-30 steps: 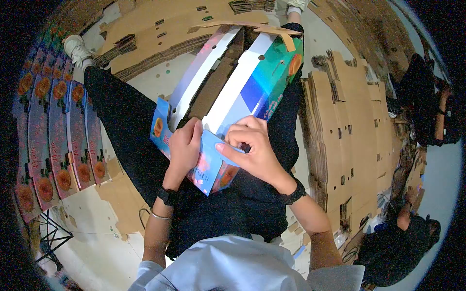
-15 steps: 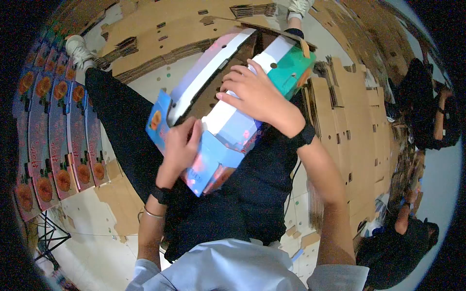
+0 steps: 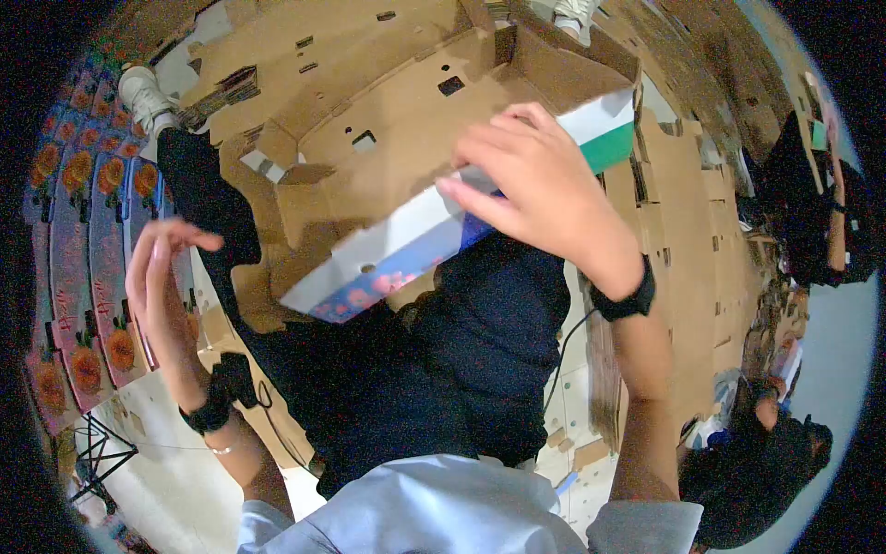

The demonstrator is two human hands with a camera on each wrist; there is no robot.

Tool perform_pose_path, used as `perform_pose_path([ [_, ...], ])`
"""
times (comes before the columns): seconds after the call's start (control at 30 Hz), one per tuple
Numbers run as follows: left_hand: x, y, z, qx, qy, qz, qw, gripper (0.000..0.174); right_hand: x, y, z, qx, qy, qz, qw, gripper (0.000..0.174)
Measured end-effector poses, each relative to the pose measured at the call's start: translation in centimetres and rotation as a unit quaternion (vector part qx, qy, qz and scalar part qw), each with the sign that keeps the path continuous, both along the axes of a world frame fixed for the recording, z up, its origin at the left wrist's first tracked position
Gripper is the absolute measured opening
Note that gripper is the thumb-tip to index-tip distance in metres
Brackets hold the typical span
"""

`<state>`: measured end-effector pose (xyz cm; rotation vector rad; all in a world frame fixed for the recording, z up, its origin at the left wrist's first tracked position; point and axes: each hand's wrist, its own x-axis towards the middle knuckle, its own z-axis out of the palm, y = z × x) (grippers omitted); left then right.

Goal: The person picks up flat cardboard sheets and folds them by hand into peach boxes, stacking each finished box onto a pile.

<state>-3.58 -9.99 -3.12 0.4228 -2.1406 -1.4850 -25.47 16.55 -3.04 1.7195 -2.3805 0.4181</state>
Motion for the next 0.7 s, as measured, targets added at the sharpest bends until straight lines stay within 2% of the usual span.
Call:
perform_pose_path([
  [0.1, 1.5, 4.1, 0.5, -0.045, -0.038, -0.022, 0.998, 0.02, 1.0, 1.9, 2.5, 0.058, -0.033, 0.036, 0.997, 0.022],
  [0.13, 1.3, 5.2, 0.1, -0.098, -0.039, -0.054, 0.993, 0.026, 1.2, 2.5, 3.0, 0.087, -0.058, 0.025, 0.994, 0.021],
  [0.2, 0.7, 7.9, -0.1, -0.311, -0.115, -0.097, 0.938, 0.043, 1.7, 3.8, 3.8, 0.117, -0.081, 0.012, 0.99, 0.021],
  [0.23, 0.6, 9.1, -0.8, -0.339, -0.143, -0.116, 0.922, 0.044, 1.9, 4.3, 4.1, 0.132, -0.069, -0.019, 0.989, 0.021],
  [0.3, 1.0, 10.0, -2.3, -0.325, -0.2, -0.195, 0.903, 0.037, 1.5, 5.5, 4.9, 0.146, -0.056, -0.049, 0.987, 0.022],
  [0.33, 1.3, 10.1, -3.0, -0.327, -0.198, -0.193, 0.904, 0.037, 0.8, 6.3, 5.4, 0.188, -0.048, -0.087, 0.977, 0.023],
  [0.37, 1.6, 10.1, -3.5, -0.317, -0.268, -0.226, 0.881, 0.03, 0.2, 7.2, 5.8, 0.23, -0.04, -0.126, 0.964, 0.025],
  [0.4, 1.9, 10.2, -4.1, -0.305, -0.337, -0.258, 0.852, 0.024, -0.4, 8.3, 5.5, 0.223, -0.011, -0.143, 0.964, 0.024],
  [0.53, 3.0, 9.8, -4.9, -0.343, -0.298, -0.275, 0.847, 0.019, -0.9, 10.6, 5.2, 0.258, 0.018, -0.179, 0.949, 0.022],
  [0.6, 3.0, 8.5, -2.0, -0.321, -0.362, -0.271, 0.832, 0.021, -0.5, 10.4, 6.9, 0.292, -0.045, -0.168, 0.94, 0.023],
  [0.63, 3.8, 7.5, -1.5, -0.315, -0.276, -0.248, 0.874, 0.011, -0.3, 10.1, 8.1, 0.291, -0.042, -0.168, 0.941, 0.023],
  [0.7, 4.8, 6.0, 1.5, -0.313, -0.251, -0.23, 0.887, 0.019, 0.1, 9.4, 11.3, 0.319, -0.15, -0.121, 0.928, 0.029],
])
